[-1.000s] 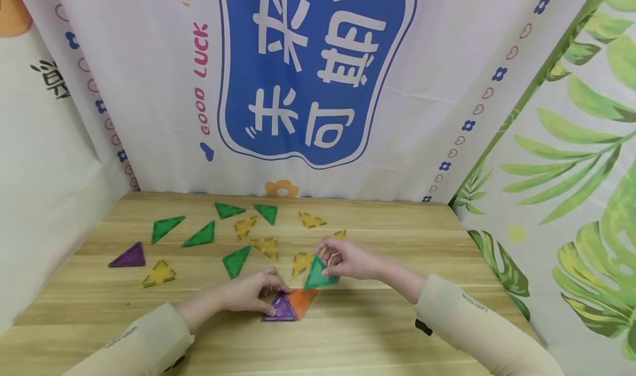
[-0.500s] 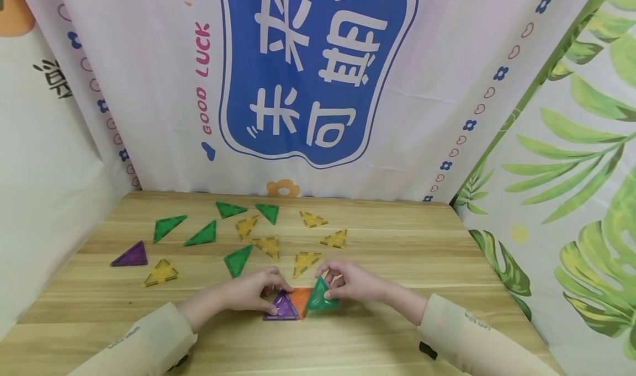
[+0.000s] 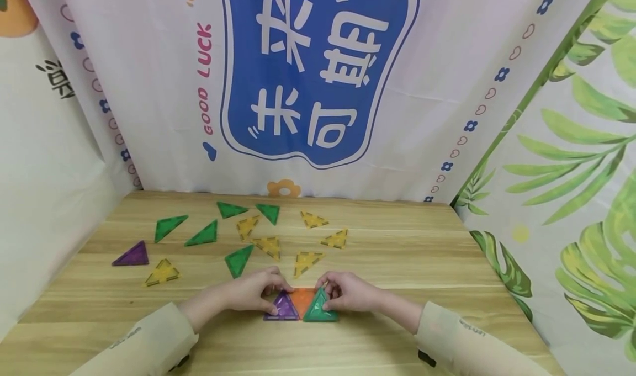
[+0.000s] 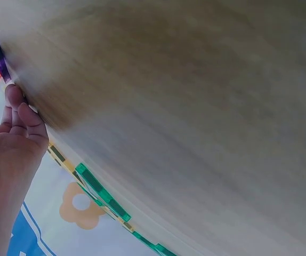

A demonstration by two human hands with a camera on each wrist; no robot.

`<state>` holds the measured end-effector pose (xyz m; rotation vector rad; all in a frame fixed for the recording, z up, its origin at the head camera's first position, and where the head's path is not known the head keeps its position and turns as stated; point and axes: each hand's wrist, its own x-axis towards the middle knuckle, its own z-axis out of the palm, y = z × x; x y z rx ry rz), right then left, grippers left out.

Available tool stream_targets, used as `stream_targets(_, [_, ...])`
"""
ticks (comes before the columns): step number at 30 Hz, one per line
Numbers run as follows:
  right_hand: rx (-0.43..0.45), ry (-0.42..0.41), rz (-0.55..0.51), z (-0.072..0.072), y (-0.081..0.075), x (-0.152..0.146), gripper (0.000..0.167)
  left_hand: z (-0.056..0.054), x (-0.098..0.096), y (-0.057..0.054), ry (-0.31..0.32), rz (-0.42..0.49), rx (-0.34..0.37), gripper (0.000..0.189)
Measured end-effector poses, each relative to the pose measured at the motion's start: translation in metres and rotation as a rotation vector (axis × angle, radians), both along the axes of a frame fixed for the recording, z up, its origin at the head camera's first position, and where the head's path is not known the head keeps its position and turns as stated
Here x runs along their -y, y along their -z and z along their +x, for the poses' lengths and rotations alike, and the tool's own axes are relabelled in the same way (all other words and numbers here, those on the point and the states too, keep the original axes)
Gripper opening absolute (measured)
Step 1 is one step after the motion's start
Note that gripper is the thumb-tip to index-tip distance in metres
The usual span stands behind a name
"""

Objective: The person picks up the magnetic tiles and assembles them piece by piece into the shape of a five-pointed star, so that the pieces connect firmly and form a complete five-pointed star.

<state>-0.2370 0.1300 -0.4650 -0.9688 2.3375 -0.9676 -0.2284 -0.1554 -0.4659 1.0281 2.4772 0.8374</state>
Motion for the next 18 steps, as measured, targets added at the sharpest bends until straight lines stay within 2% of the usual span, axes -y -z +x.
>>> stream_targets(7, [-0.108,0.035,0.063,0.0013,0.0015,0.0048,0.034,0.0003,0.0009,0.0006,0.001,0.008,0.007,0.043])
stream_targets(15, [-0.123,0.084,0.074,0.0039,0.0011,0.0067,0.032,-0.0004,0.0012,0.0022,0.004,0.008,0.011,0.043])
stream_targets(18, [-0.150,0.073,0.078,0.0041,0.0003,0.0073,0.031,-0.0011,0.0015,0.0027,0.005,0.009,0.010,0.043])
